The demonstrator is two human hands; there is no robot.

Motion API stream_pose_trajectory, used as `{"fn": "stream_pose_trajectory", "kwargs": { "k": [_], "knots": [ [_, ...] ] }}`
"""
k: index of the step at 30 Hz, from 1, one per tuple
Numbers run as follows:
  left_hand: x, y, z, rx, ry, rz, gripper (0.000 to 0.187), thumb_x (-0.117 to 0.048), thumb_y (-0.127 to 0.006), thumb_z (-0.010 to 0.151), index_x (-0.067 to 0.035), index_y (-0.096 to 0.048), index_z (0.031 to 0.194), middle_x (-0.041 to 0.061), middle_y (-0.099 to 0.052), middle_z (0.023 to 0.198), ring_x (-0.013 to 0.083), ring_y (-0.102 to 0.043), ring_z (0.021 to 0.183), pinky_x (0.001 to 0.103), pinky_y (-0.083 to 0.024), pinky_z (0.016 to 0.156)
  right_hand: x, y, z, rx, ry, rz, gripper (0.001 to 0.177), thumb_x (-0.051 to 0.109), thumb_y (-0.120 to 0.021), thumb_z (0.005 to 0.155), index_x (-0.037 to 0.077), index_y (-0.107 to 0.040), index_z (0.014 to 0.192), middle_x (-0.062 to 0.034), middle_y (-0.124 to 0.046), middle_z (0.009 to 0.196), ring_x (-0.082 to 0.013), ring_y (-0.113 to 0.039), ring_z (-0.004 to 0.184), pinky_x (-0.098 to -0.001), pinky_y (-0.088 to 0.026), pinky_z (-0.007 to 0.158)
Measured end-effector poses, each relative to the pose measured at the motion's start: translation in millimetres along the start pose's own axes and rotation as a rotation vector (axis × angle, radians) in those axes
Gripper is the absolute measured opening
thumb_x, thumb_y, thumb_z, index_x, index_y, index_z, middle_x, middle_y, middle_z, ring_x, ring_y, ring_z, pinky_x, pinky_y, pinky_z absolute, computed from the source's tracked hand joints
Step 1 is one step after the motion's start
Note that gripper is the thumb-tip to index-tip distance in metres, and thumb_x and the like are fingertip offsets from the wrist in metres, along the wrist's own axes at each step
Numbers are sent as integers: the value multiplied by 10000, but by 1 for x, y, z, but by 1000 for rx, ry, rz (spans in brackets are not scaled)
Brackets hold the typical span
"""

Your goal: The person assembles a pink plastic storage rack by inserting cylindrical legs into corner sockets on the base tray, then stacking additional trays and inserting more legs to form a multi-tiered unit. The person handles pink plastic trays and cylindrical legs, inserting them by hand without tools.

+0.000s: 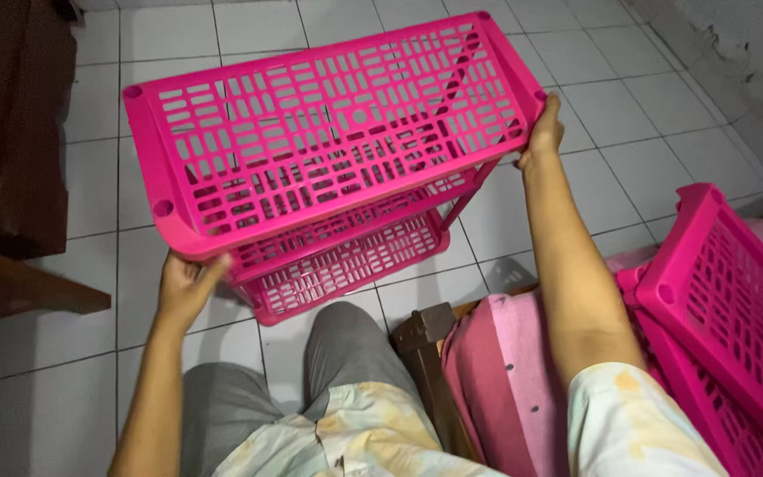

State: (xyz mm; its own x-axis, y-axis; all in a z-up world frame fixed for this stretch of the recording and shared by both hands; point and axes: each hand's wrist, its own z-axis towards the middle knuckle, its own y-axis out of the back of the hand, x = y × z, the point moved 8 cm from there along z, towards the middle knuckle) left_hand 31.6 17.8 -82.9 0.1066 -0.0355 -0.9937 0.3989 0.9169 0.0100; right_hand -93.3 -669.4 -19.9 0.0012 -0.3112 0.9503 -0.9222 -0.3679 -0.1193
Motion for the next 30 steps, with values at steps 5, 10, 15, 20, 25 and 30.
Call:
{"fn": "stream_pose_trajectory", "kwargs": {
  "k": [5,10,15,20,25,30],
  "knots": [
    [-6,-9,-1,-120,-200,-107,411,-121,-625,1069,-27,-474,1440,78,-570,1393,155,-555,1269,332,-441,1128,44,-9,-52,-424,624,-457,811,268,-690,885,74,-280,1557,-202,-389,1534,-331,-497,1331,-431,-440,1108],
    [-6,-31,-6,-158,-274,-78,447,-183,-568,1117,-20,-402,1499,97,-454,1464,181,-452,1388,364,-341,1236,33,-127,-237,268,1190,-390,733,-46,-617,894,15,-361,1578,-150,-420,1587,-298,-439,1469,-407,-393,1272],
    [-2,-83,2,-26,-235,-239,577,-270,-573,1078,-45,-311,1541,119,-431,1509,206,-440,1401,375,-340,1209,20,-187,-432,1035,1477,-479,782,203,-756,915,182,-332,1572,-65,-445,1584,-322,-421,1459,-545,-280,1260],
    [25,-137,7,198,81,-829,505,-287,-500,1043,-74,-422,1494,95,-517,1456,230,-514,1362,397,-420,1151,-3,-189,-487,1236,1430,-837,836,344,-834,799,167,-458,1524,-226,-379,1578,-439,-382,1455,-648,-269,1185],
    [38,-177,11,454,173,-1042,460,-159,-578,986,-76,-505,1432,96,-554,1395,243,-531,1337,436,-441,1126,-19,-183,-457,1147,1394,-1022,757,93,-781,843,181,-493,1538,-92,-474,1542,-360,-435,1487,-451,-498,1126],
    [38,-205,16,506,153,-886,363,-139,-639,1028,-34,-547,1363,78,-592,1370,187,-525,1344,362,-372,1190,-18,-163,-438,953,1346,-1110,750,-37,-723,708,201,-590,1406,-161,-462,1538,-402,-468,1395,-412,-577,975]
  ]
}}
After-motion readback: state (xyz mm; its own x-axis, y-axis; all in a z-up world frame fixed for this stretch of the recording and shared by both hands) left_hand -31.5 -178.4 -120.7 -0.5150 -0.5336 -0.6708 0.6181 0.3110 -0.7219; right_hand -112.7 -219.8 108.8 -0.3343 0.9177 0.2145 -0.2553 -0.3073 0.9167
